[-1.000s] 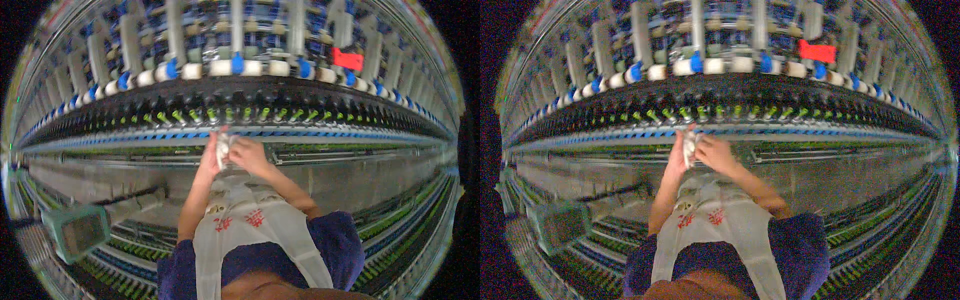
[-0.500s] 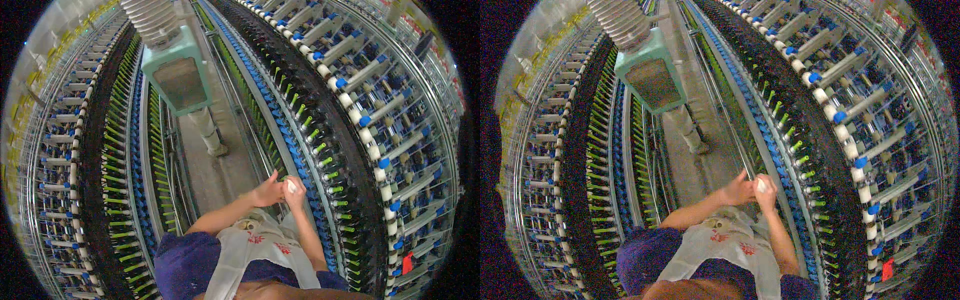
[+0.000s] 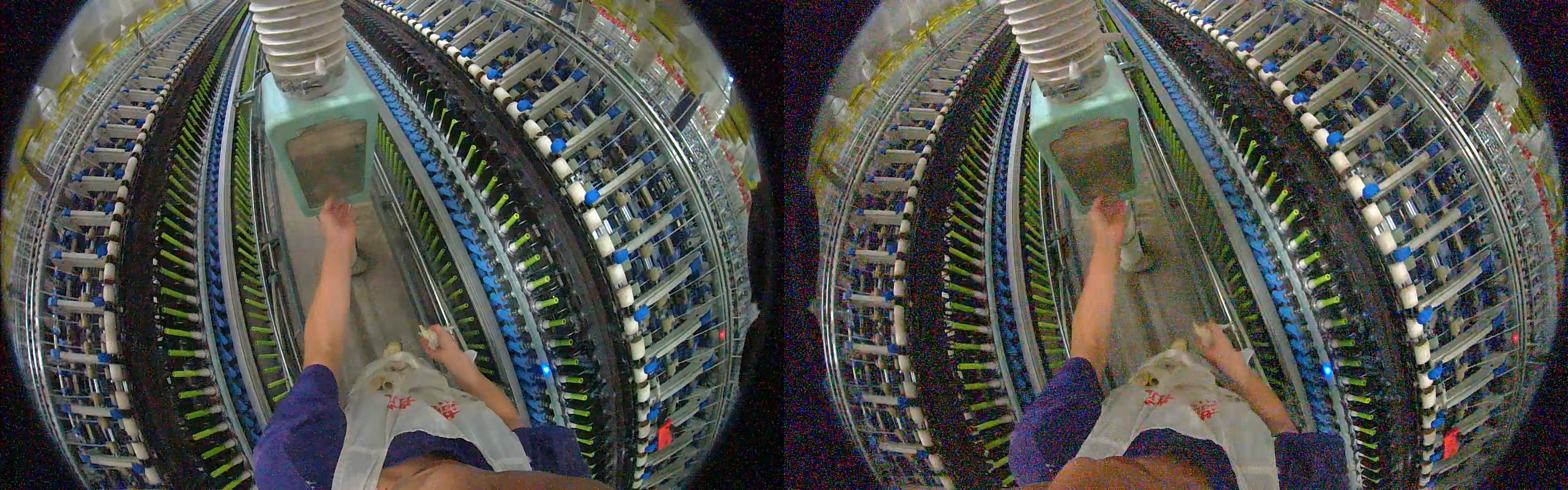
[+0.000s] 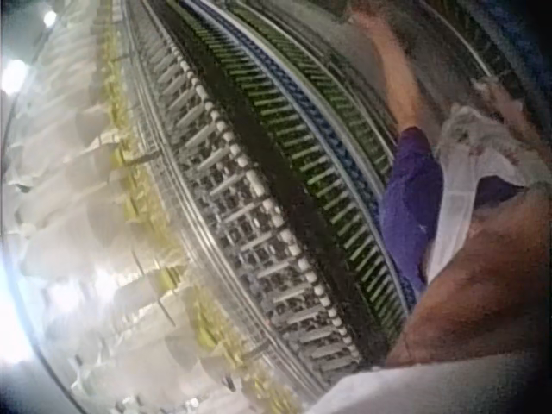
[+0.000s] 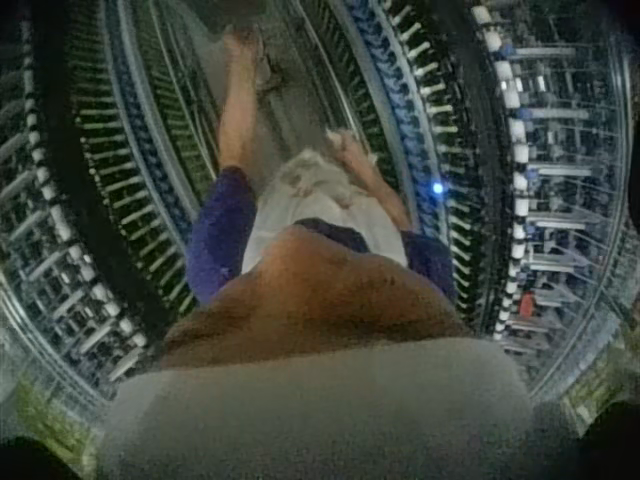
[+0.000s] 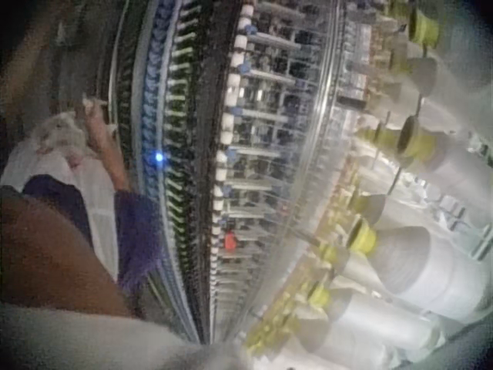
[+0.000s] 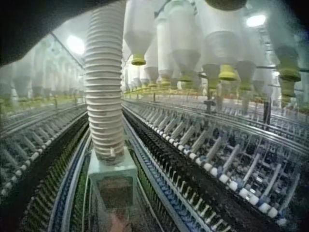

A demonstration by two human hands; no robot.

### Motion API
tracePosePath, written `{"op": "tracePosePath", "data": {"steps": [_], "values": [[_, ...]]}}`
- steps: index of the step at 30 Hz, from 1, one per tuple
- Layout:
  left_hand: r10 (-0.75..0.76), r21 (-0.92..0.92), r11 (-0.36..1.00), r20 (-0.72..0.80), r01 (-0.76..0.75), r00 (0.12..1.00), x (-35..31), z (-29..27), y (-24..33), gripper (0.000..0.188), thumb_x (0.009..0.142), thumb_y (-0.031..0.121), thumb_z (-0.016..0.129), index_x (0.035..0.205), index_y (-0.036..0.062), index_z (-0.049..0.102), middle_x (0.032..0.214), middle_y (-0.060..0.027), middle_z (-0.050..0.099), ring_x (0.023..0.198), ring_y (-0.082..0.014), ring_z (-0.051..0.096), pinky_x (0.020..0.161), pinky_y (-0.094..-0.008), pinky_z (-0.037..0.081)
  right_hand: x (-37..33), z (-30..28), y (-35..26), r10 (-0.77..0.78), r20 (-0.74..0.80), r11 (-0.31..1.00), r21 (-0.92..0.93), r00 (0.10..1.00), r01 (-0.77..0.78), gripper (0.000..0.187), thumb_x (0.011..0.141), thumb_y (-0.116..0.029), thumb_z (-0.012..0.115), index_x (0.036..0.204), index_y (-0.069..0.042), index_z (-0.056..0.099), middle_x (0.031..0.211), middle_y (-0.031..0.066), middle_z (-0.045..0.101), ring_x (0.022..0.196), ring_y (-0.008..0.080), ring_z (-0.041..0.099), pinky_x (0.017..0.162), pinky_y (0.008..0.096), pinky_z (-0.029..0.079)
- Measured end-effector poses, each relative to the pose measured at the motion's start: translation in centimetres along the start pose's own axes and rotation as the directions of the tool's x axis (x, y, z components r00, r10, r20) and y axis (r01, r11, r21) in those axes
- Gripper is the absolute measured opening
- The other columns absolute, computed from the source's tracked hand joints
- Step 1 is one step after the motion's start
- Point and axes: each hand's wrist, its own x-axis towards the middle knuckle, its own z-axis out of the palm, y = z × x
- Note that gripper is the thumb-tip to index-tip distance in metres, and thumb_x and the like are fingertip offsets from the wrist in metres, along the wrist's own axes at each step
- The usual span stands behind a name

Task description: The person walks along a large textile machine and uses a red-handled brush to clean the green and blue spindles. They hold a white cloth in the other hand and occasionally wipe the machine's surface. The person also handles a yellow plastic tube and a white spool during the process.

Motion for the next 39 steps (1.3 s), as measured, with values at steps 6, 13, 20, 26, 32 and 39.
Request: {"op": "tracePosePath", "data": {"steps": [6, 13, 20, 26, 32, 39], "values": [[-0.005, 0.319, 0.947, 0.135, -0.039, 0.991, -5.1, -1.4, -0.5, 0.011, 0.088, 0.012, 0.059, 0.097, 0.0062, 0.054, 0.088, -0.0023, 0.051, 0.076, -0.0135, 0.048, 0.065, -0.0285, 0.042, 0.1, 3.6, -2.0, 0.612, -0.080, 0.630, 0.651, 0.787, -0.424, 0.027, 0.088, -0.027, 0.057, 0.100, -0.004, 0.054, 0.085, 0.0140, 0.059, 0.074, 0.0257, 0.060, 0.056, 0.0394, 0.053], [0.025, 0.574, 0.800, 0.258, -0.174, 0.966, -21.5, -5.1, -0.3, 0.010, 0.088, 0.010, 0.061, 0.082, 0.0039, 0.055, 0.066, 0.0003, 0.047, 0.057, -0.0083, 0.042, 0.051, -0.0249, 0.033, 10.4, 23.2, -25.9, -0.139, 0.348, 0.947, 0.320, 0.927, 0.022, 0.044, 0.090, -0.040, 0.054, 0.119, -0.007, 0.053, 0.112, 0.0140, 0.058, 0.104, 0.0277, 0.055, 0.083, 0.0451, 0.045], [0.131, 0.593, 0.769, 0.217, -0.237, 0.967, -14.6, -8.1, 1.1, 0.009, 0.087, 0.013, 0.061, 0.085, 0.0052, 0.056, 0.069, -0.0018, 0.055, 0.061, -0.0118, 0.051, 0.053, -0.0258, 0.038, 10.2, 23.1, -22.2, -0.363, 0.586, 0.926, 0.315, 0.724, 0.209, 0.036, 0.092, -0.041, 0.053, 0.112, -0.013, 0.061, 0.118, 0.0091, 0.061, 0.114, 0.0266, 0.054, 0.094, 0.0446, 0.042], [0.081, 0.915, 0.390, -0.143, 0.101, 0.986, -0.3, -10.7, 0.8, 0.037, 0.091, 0.027, 0.058, 0.116, 0.0041, 0.043, 0.119, -0.0148, 0.051, 0.090, -0.0257, 0.056, 0.075, -0.0412, 0.053, -3.3, 1.6, -1.0, 0.202, 0.095, 0.733, 0.645, 0.975, -0.215, 0.033, 0.087, -0.034, 0.062, 0.112, -0.011, 0.062, 0.115, 0.0077, 0.063, 0.107, 0.0220, 0.058, 0.091, 0.0385, 0.046], [-0.468, 0.980, 0.191, 0.034, 0.063, 0.883, -12.1, -12.2, -16.5, 0.015, 0.089, 0.015, 0.057, 0.100, 0.0043, 0.058, 0.090, -0.0074, 0.059, 0.074, -0.0175, 0.059, 0.059, -0.0278, 0.046, -23.2, -13.3, 3.1, 0.336, -0.551, 0.413, 0.815, 0.764, 0.406, 0.019, 0.092, -0.027, 0.050, 0.100, -0.011, 0.058, 0.091, 0.0085, 0.066, 0.073, 0.0221, 0.061, 0.059, 0.0344, 0.049], [-0.700, 0.519, 0.575, 0.712, -0.633, -0.052, -38.4, 4.3, -37.7, 0.019, 0.089, 0.013, 0.064, 0.101, -0.0003, 0.067, 0.086, -0.0072, 0.069, 0.076, -0.0094, 0.061, 0.070, -0.0236, 0.049, -38.2, -12.4, 10.5, 0.155, -0.824, 0.342, 0.563, 0.545, 0.752, 0.014, 0.091, -0.023, 0.054, 0.090, -0.010, 0.059, 0.087, 0.0087, 0.064, 0.080, 0.0202, 0.061, 0.070, 0.0326, 0.049]]}}
